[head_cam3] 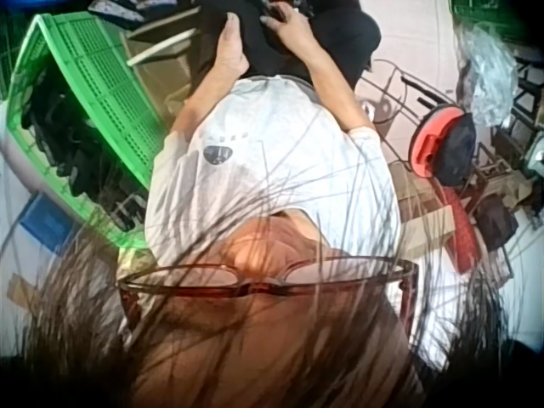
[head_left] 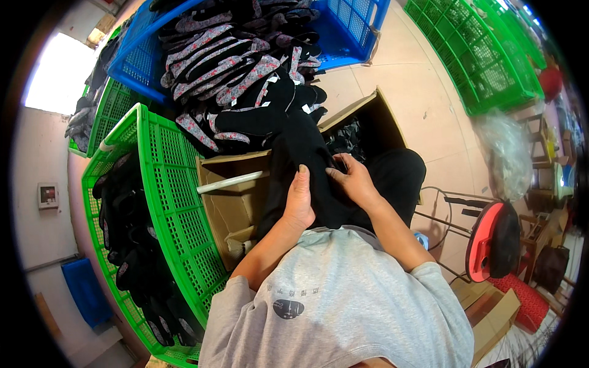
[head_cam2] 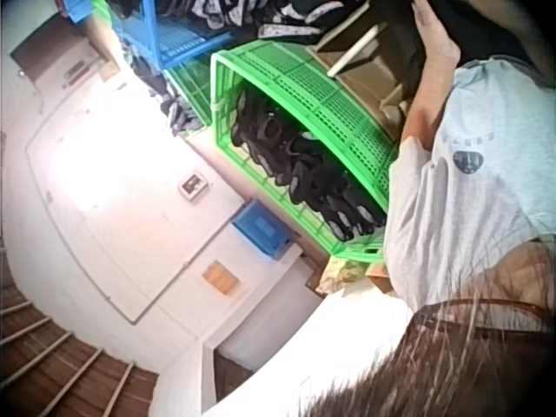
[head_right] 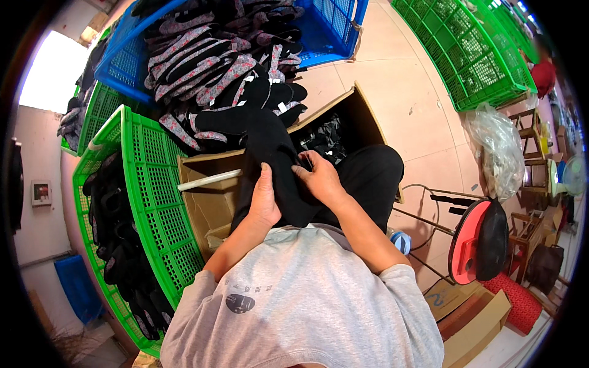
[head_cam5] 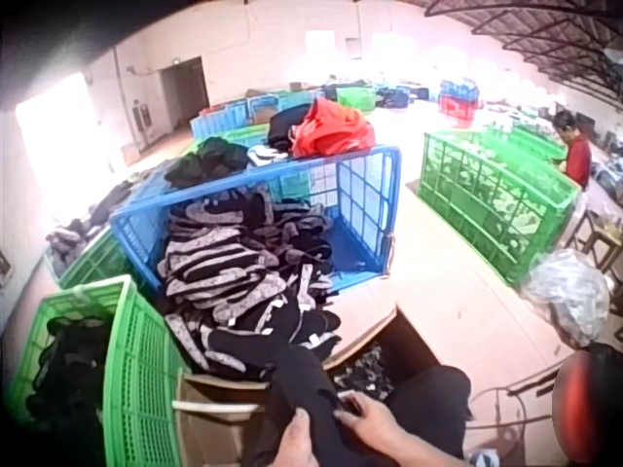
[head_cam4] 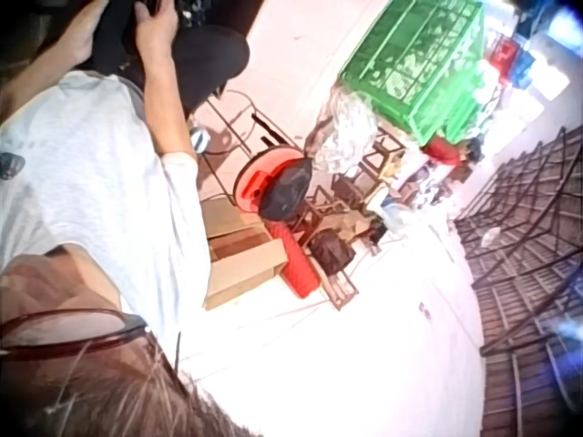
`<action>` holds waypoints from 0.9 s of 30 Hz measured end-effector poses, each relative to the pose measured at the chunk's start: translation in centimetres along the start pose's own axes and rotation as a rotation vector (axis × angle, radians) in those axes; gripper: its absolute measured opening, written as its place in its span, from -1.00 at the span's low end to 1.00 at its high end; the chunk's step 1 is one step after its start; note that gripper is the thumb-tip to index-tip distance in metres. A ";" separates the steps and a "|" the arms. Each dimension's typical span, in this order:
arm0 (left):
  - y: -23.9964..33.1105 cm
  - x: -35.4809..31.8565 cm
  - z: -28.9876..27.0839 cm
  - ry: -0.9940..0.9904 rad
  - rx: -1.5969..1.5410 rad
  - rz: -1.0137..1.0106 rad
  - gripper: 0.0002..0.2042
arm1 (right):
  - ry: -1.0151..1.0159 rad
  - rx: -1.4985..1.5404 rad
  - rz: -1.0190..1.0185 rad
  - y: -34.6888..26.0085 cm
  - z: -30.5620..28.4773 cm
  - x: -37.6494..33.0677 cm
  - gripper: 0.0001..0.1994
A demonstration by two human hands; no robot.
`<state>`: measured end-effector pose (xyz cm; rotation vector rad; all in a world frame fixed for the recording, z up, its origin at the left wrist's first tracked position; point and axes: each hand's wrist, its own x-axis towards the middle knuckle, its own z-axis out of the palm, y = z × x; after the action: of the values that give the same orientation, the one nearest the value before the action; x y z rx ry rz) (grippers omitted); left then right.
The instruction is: The person assembles slippers by hand, taking a sole and an upper from a blue crate, attaching a strap, and placing the finished slipper into a green crate. The process is repeated for multiple units.
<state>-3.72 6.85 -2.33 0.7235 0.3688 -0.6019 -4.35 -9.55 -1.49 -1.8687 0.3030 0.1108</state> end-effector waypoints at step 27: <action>0.8 -1.4 1.0 -0.235 0.049 -0.037 -0.11 | -0.072 0.378 0.241 -2.0 -1.3 -1.0 -0.78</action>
<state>-4.20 7.19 -0.54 0.6849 0.1509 -0.7247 -4.86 -10.02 0.97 -1.4461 0.4654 0.2655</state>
